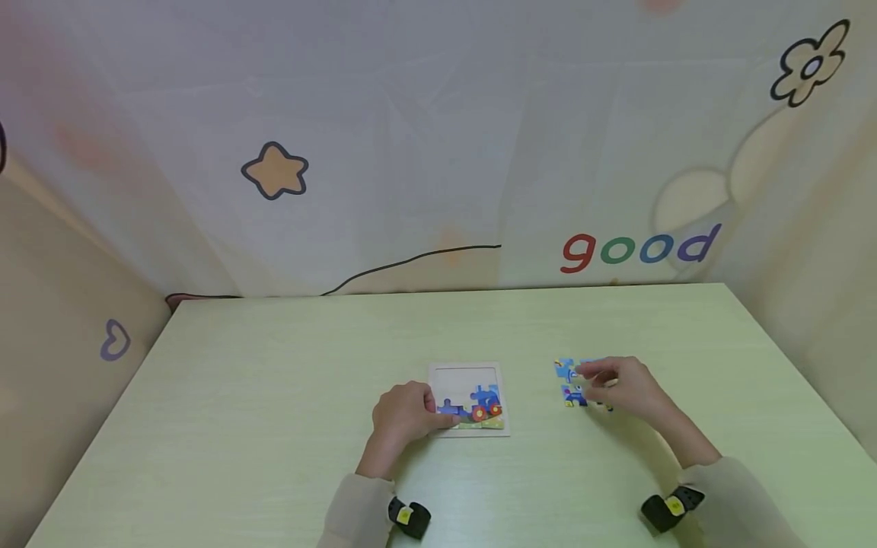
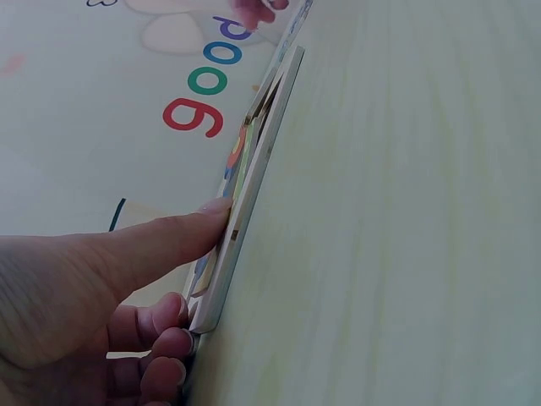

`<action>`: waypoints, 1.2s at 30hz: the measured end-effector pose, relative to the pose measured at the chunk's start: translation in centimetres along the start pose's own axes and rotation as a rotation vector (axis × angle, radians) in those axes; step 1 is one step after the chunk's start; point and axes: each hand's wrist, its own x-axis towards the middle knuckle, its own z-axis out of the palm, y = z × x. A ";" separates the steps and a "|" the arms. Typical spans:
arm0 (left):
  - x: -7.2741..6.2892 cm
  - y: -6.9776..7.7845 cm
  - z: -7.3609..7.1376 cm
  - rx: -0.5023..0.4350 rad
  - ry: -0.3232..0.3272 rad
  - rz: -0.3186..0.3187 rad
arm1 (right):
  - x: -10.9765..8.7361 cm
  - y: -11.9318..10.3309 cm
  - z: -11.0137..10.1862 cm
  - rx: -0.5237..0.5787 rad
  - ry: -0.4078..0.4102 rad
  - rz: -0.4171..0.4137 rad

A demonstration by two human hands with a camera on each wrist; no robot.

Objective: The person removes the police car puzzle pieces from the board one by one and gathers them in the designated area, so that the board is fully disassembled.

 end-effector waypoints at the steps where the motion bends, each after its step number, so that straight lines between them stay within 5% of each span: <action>1: 0.0 0.0 0.0 0.000 0.001 0.001 | 0.2 -0.5 0.3 0.025 -0.014 -0.022; 6: -0.1 0.0 -0.1 -0.003 0.003 0.003 | 1.4 -2.9 2.5 0.104 -0.078 -0.080; 16: -0.1 0.3 0.0 -0.010 -0.003 0.003 | 3.4 -5.3 6.6 0.079 -0.162 -0.029; 36: -0.1 0.3 -0.2 -0.011 0.005 0.014 | 4.2 -6.7 7.9 -0.108 -0.200 -0.015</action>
